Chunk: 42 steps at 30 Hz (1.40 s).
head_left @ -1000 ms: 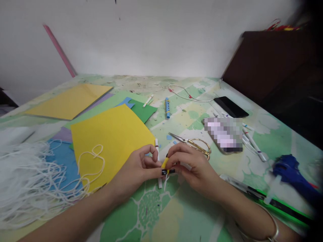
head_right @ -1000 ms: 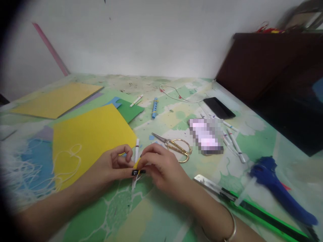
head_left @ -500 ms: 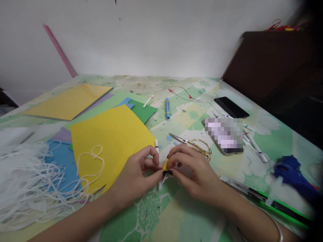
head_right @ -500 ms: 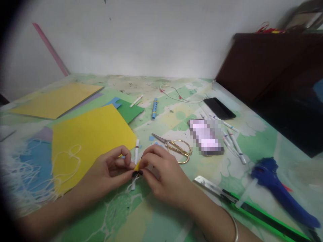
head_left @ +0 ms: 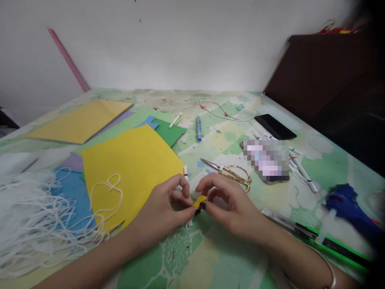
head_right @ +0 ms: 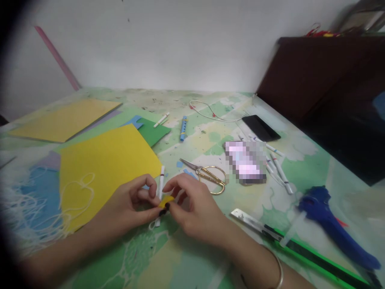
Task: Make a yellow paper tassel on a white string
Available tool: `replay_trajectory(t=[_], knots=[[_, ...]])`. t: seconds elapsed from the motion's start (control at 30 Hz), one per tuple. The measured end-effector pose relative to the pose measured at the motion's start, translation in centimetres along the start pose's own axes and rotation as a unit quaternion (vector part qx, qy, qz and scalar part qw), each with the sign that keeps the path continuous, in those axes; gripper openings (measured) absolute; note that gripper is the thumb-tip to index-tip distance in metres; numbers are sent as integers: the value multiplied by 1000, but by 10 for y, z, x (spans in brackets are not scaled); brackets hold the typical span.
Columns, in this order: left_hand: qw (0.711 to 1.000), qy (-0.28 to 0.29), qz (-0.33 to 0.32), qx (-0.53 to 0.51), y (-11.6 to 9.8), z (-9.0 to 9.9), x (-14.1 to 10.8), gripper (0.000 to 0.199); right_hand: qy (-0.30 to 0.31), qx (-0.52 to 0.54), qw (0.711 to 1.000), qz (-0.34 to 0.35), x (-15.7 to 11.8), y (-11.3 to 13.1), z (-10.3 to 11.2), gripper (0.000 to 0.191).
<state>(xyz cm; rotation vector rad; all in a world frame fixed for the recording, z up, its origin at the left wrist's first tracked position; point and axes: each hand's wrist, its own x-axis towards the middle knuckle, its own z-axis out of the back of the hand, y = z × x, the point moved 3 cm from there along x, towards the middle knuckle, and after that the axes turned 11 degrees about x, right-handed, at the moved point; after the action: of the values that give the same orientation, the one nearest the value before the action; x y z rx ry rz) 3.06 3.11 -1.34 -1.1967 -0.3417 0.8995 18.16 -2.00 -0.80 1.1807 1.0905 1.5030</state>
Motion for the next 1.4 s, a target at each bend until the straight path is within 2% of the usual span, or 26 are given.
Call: replay_trajectory(t=[0.2, 0.3, 0.73, 1.0, 1.23, 1.4], knots=[[1000, 10, 21, -7, -1, -1, 1, 31, 39, 99, 992, -68, -1, -7, -8, 25], [1000, 17, 25, -8, 0, -1, 1, 30, 45, 132, 987, -81, 0, -9, -10, 23], [999, 22, 16, -20, 2, -3, 1, 29, 33, 106, 991, -70, -1, -9, -12, 26], [999, -20, 25, 31, 1, -2, 2, 24, -13, 99, 991, -85, -2, -12, -14, 25], [993, -84, -50, 71, -4, 0, -1, 20, -74, 178, 976, -99, 3, -12, -13, 21], [981, -136, -96, 100, -5, 1, -5, 19, -90, 227, 962, -120, 3, -11, -14, 18]])
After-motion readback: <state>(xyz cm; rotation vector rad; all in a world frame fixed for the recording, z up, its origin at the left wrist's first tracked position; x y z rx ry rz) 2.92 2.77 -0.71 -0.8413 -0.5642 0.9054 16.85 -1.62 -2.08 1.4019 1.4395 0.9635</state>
